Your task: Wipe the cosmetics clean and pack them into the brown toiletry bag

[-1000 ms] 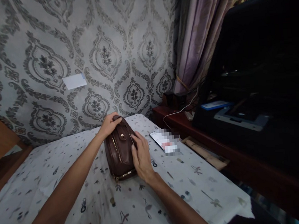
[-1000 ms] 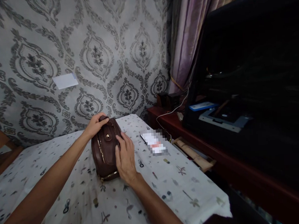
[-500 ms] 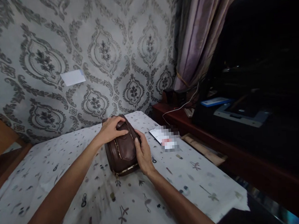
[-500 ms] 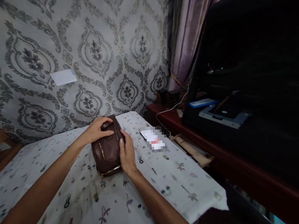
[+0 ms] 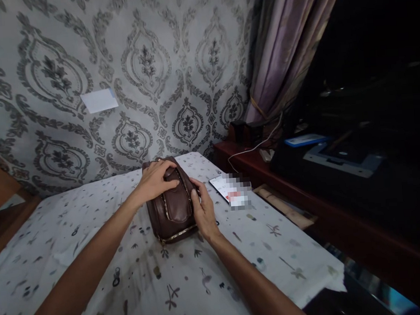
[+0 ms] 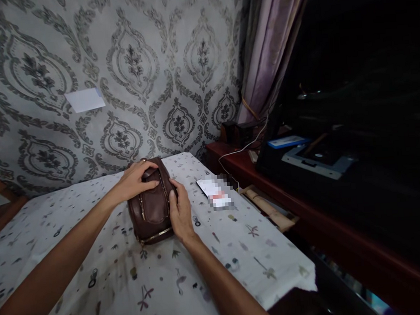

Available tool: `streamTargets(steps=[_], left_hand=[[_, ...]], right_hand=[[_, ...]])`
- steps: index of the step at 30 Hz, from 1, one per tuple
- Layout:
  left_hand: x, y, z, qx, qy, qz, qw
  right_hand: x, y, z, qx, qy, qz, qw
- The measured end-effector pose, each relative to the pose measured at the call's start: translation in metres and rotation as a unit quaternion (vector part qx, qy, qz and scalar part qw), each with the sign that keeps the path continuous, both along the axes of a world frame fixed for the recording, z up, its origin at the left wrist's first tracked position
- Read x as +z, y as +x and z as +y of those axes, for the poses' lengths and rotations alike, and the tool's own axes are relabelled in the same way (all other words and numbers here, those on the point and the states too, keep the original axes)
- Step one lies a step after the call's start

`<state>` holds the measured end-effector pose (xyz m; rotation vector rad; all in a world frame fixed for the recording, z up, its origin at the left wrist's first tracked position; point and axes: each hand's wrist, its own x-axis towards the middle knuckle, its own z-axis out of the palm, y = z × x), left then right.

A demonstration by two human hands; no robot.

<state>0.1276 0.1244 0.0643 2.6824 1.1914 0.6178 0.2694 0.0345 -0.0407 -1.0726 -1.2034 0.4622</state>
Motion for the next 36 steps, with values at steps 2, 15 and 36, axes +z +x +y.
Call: streamTargets(steps=[2,15,36], left_hand=[[0.000,-0.001,-0.001,-0.003,-0.001,-0.007,1.000],[0.004,-0.005,0.000,-0.016,-0.032,-0.027,0.999],[-0.014,-0.037,-0.046,-0.077,0.012,0.120,0.990]], right_hand=[[0.003,0.007,0.000,0.041,-0.010,-0.027,0.999],[0.000,0.043,0.007,0.202,-0.030,-0.108,0.973],[0.002,0.041,0.007,0.170,-0.012,-0.118,0.978]])
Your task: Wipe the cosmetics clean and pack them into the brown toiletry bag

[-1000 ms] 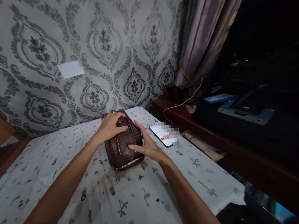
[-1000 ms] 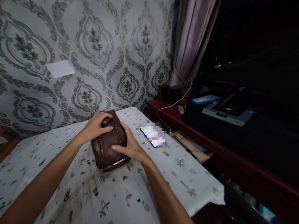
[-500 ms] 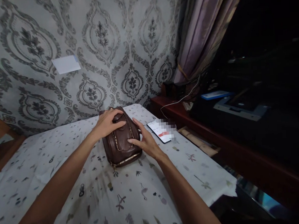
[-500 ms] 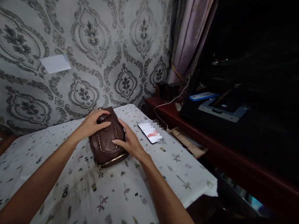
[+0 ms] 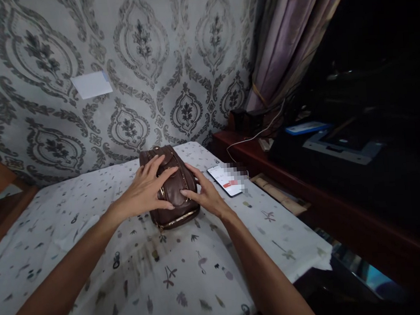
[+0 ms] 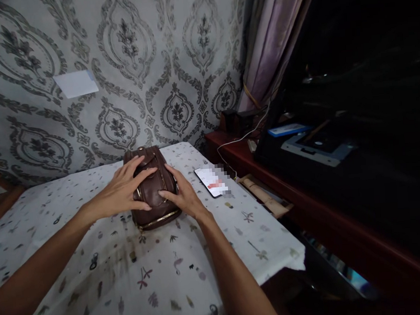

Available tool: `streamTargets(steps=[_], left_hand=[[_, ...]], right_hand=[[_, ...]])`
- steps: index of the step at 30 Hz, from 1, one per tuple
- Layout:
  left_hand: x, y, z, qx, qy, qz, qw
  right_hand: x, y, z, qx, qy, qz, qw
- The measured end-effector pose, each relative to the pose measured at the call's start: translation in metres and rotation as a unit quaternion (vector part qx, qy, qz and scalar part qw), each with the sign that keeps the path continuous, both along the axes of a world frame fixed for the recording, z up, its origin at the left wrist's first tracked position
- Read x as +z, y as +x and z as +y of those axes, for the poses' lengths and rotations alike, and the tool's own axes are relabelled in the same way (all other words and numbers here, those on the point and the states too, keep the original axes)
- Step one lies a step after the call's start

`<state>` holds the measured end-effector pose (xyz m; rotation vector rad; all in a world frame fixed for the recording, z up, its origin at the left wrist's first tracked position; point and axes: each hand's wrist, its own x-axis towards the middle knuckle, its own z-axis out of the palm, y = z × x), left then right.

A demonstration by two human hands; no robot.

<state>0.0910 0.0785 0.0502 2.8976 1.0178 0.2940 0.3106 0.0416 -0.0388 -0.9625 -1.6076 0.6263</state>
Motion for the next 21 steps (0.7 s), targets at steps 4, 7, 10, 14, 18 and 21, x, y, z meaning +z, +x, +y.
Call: streamTargets(steps=[4,7,10,14,18,21], left_hand=[[-0.005,-0.001,-0.001,0.010,0.013,-0.019,1.000],[-0.006,0.000,-0.003,0.026,0.018,-0.022,0.999],[-0.007,0.001,-0.006,0.040,0.020,-0.019,0.999],[-0.009,0.003,-0.007,0.045,0.022,-0.025,0.998],[-0.010,0.005,-0.007,0.050,0.024,-0.044,0.998],[-0.008,0.005,-0.008,0.056,0.018,-0.043,0.997]], right_hand=[[0.002,0.000,-0.002,0.011,-0.010,0.004,1.000],[0.003,0.001,-0.004,0.035,-0.021,0.010,0.999],[0.003,0.003,-0.005,0.062,-0.029,0.016,0.998],[-0.003,0.004,-0.001,0.056,-0.018,0.007,0.998],[-0.008,0.002,0.002,0.030,-0.002,0.006,1.000],[-0.008,0.002,0.002,0.036,-0.003,0.007,0.999]])
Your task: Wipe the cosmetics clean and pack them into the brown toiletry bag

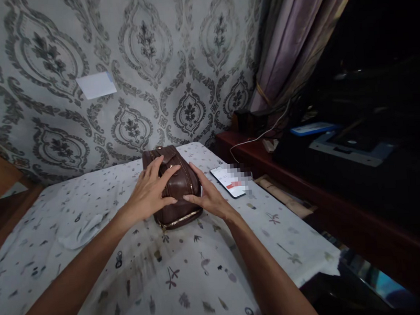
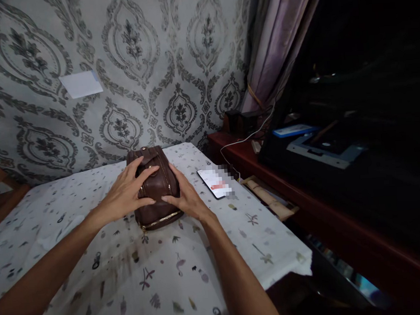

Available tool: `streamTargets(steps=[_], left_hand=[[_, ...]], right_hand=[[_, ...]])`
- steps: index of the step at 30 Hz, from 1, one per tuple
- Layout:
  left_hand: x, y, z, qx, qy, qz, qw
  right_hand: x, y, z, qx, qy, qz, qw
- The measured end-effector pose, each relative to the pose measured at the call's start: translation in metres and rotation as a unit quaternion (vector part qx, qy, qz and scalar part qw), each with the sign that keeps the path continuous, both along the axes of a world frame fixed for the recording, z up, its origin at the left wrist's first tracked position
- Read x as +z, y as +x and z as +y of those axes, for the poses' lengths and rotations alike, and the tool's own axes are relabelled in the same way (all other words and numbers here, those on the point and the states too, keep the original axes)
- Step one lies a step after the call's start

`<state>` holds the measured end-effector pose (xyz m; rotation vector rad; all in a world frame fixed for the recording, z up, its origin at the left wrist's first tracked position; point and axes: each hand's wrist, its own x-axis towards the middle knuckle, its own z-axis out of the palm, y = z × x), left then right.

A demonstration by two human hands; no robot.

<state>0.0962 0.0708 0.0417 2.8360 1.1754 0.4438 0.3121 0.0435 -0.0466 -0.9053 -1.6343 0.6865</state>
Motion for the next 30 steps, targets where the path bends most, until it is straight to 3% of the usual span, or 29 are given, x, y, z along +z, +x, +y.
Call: streamTargets(steps=[22,30], left_hand=[[-0.008,0.008,-0.004,0.032,0.032,-0.011,0.999],[0.000,0.010,-0.008,0.049,0.013,-0.022,0.998]], right_hand=[[0.006,-0.005,-0.004,-0.046,0.012,-0.028,0.998],[0.006,-0.006,-0.003,-0.056,0.020,-0.028,0.998]])
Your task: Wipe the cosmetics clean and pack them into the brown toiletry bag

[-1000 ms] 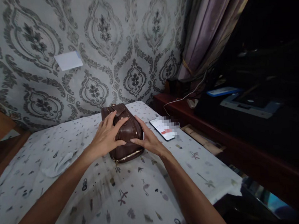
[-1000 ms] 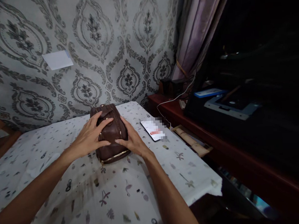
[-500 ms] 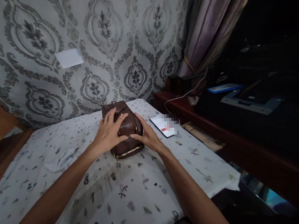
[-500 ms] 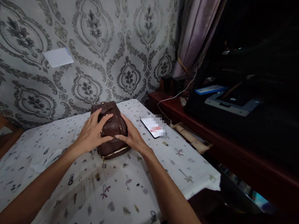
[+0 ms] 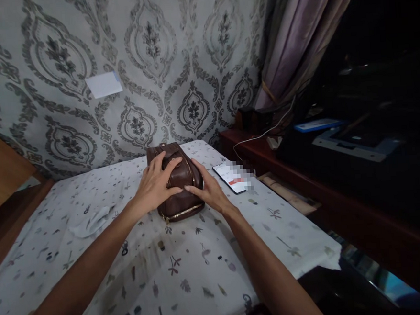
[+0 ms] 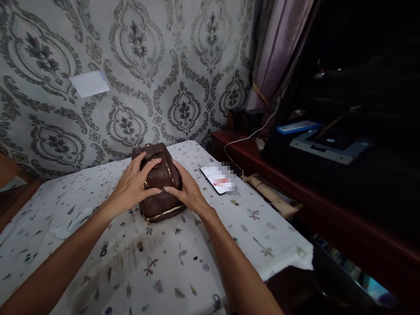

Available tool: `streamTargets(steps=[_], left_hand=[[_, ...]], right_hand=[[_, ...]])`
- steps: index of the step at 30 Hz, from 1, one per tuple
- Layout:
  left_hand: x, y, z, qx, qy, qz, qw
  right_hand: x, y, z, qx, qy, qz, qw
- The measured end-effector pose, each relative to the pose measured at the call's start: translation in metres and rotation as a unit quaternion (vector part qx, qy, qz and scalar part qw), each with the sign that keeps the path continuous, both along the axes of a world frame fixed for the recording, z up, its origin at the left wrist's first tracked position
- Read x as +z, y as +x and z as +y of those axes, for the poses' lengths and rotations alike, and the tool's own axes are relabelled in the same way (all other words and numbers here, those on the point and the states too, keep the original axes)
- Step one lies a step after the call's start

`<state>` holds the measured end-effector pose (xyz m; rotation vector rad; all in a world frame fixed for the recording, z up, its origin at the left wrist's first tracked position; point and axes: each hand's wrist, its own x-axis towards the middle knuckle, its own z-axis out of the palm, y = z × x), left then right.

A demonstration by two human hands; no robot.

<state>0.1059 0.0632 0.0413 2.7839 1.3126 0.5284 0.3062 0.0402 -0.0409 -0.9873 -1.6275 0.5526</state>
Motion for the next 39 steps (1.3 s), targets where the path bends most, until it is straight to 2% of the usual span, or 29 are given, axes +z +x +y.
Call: streamTargets(steps=[5,10,13,18,22,29,33,36,39], left_hand=[[0.001,-0.001,0.000,-0.006,0.002,0.013,1.000],[0.007,0.001,0.000,0.001,0.004,-0.013,1.000],[0.009,0.001,0.000,0.001,-0.002,-0.007,1.000],[0.002,-0.002,0.002,-0.005,-0.014,0.018,1.000],[-0.002,-0.003,0.003,-0.004,-0.007,0.010,1.000],[0.000,-0.004,0.004,-0.014,-0.003,0.004,1.000],[0.007,-0.009,0.002,-0.045,-0.023,-0.017,0.999],[0.004,-0.011,-0.015,-0.039,0.047,-0.078,0.995],[-0.015,-0.012,-0.041,0.005,0.139,-0.118,0.983]], right_hand=[[0.001,0.000,0.000,0.000,-0.001,-0.003,1.000],[-0.003,-0.007,0.002,-0.046,0.009,0.018,0.999],[-0.002,-0.008,0.002,-0.043,0.007,0.017,0.999],[0.000,-0.001,0.002,-0.011,0.009,0.000,1.000],[-0.003,-0.001,0.003,-0.011,0.012,-0.019,1.000],[-0.006,-0.026,-0.005,-0.120,0.080,-0.102,0.984],[-0.008,-0.029,-0.005,-0.135,0.086,-0.128,0.979],[-0.007,-0.026,-0.004,-0.130,0.093,-0.132,0.978],[-0.006,-0.026,-0.005,-0.130,0.094,-0.130,0.979]])
